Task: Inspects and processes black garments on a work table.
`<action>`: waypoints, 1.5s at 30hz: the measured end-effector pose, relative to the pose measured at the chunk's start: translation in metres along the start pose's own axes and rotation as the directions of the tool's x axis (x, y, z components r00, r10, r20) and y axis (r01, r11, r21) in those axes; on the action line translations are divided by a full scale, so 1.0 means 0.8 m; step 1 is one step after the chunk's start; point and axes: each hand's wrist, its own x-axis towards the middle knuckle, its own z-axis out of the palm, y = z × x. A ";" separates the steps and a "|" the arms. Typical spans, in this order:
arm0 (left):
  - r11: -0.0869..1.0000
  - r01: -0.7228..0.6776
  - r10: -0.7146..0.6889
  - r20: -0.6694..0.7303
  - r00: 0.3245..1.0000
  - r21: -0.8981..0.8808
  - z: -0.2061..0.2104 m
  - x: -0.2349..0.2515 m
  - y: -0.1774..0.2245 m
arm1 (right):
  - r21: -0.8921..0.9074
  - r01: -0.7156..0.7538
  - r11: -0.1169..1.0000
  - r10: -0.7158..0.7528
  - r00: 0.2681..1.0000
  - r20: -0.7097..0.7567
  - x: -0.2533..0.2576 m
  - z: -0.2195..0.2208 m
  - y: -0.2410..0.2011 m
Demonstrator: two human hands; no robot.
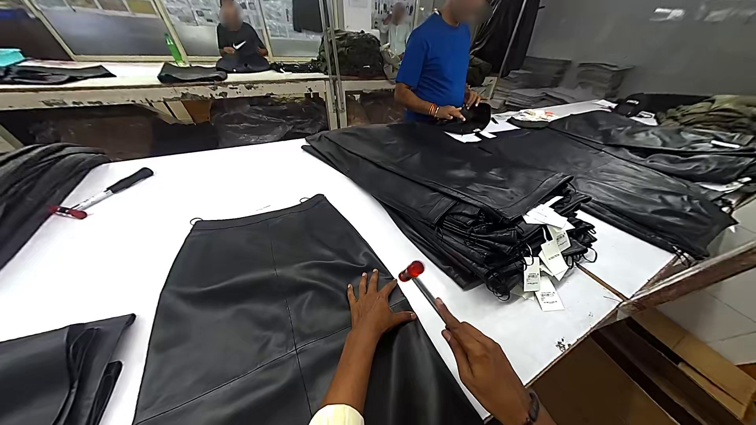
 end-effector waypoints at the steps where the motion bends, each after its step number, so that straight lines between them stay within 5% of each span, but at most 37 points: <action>1: 1.000 0.005 -0.005 -0.001 1.000 0.002 0.000 -0.001 0.001 | 0.013 0.024 1.000 -0.023 0.997 -0.074 -0.002 0.004 -0.003; 2: 1.000 0.008 -0.008 -0.008 1.000 0.004 0.000 0.000 0.002 | 0.006 0.017 1.000 -0.017 0.997 -0.074 -0.005 0.010 -0.001; 5: 1.000 0.008 -0.008 -0.014 1.000 0.004 0.004 0.001 0.001 | -0.046 -0.174 0.984 0.180 0.933 0.313 0.000 0.011 0.015; 6: 1.000 0.006 -0.006 -0.014 1.000 0.008 0.005 0.001 0.001 | -0.040 -0.186 0.982 0.189 0.928 0.321 0.003 0.007 0.018; 10: 1.000 0.010 -0.010 0.009 1.000 0.000 -0.001 0.001 0.000 | 0.066 -0.025 0.998 0.030 0.997 -0.076 -0.001 0.011 0.004; 12: 1.000 0.006 -0.006 -0.006 1.000 0.000 0.002 0.000 -0.001 | -0.043 -0.110 0.993 0.115 0.983 0.143 -0.004 0.013 0.003; 14: 1.000 0.001 -0.001 -0.007 1.000 0.005 0.003 0.000 0.000 | -0.127 -0.221 0.967 0.253 0.885 0.391 0.005 0.005 0.002; 18: 1.000 0.005 -0.005 0.000 1.000 -0.007 -0.002 0.003 -0.001 | 0.013 -0.051 0.999 0.052 0.997 -0.055 -0.001 0.014 -0.003; 20: 1.000 0.000 -0.001 -0.009 1.000 -0.006 0.000 0.004 -0.003 | -0.052 -0.101 0.994 0.105 0.990 0.089 -0.002 0.016 -0.002; 22: 1.000 -0.013 0.013 -0.023 1.000 -0.003 0.005 0.004 -0.004 | -0.107 -0.235 0.966 0.258 0.887 0.384 0.011 0.009 0.002; 23: 1.000 -0.018 0.018 -0.029 0.999 -0.005 0.005 0.005 -0.004 | -0.082 -0.245 0.966 0.258 0.892 0.371 0.015 0.007 0.006; 26: 1.000 -0.015 0.015 -0.014 1.000 -0.010 0.001 0.007 -0.004 | 0.040 -0.103 0.994 0.104 0.995 -0.011 0.009 0.016 0.003; 28: 1.000 -0.014 0.014 -0.005 1.000 -0.003 0.004 0.006 -0.005 | -0.029 -0.135 0.990 0.138 0.982 0.127 0.006 0.017 0.001; 30: 1.000 -0.021 0.021 -0.011 1.000 0.016 0.009 0.005 -0.005 | -0.121 -0.236 0.964 0.265 0.880 0.395 0.013 0.011 -0.001; 35: 1.000 -0.011 0.011 0.031 0.999 0.017 0.001 0.004 -0.001 | -0.010 -0.081 0.997 0.081 0.995 -0.050 0.003 0.016 -0.010; 38: 0.999 -0.016 0.014 0.035 0.999 0.035 0.003 0.002 0.000 | -0.119 -0.228 0.966 0.256 0.899 0.355 0.000 0.016 -0.004; 39: 0.999 -0.016 0.014 0.038 0.999 0.039 0.003 0.001 0.000 | -0.117 -0.244 0.963 0.270 0.884 0.381 0.000 0.013 -0.003; 43: 0.999 -0.011 0.008 0.059 0.998 0.037 -0.001 0.004 0.000 | -0.008 -0.084 0.996 0.083 0.995 -0.049 -0.013 0.015 -0.009; 45: 0.998 -0.020 0.018 0.052 0.998 0.051 0.002 0.005 -0.003 | -0.068 -0.132 0.989 0.140 0.981 0.136 -0.020 0.018 -0.001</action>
